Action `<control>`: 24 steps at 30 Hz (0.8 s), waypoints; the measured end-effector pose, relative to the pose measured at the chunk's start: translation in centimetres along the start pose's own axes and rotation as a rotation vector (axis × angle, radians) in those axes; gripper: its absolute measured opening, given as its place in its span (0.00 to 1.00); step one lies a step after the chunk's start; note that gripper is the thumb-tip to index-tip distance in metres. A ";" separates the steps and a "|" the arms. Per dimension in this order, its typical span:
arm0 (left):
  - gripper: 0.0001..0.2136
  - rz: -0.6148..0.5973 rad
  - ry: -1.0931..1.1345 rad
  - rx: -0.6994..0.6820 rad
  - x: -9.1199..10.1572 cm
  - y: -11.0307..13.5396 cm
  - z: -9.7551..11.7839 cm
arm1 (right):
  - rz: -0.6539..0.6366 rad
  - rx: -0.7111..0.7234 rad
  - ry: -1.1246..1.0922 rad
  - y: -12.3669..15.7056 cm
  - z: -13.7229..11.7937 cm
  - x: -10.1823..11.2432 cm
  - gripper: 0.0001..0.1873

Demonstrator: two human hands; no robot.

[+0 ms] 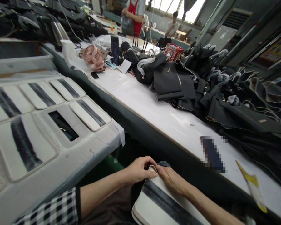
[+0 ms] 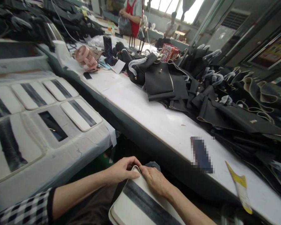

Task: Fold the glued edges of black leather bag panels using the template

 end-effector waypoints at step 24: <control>0.20 -0.519 -0.525 0.477 -1.8 -6.5 2.6 | -0.167 -0.167 -0.408 14.6 11.0 -0.1 0.29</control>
Point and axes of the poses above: each hand's wrist, its own y-axis away from the middle knuckle, its own x-axis out of the back of the hand, z = x × y, the point moved 6 cm from there along -y, towards the middle knuckle, and after that the axes turned 10 degrees about y, right-handed, at the moved point
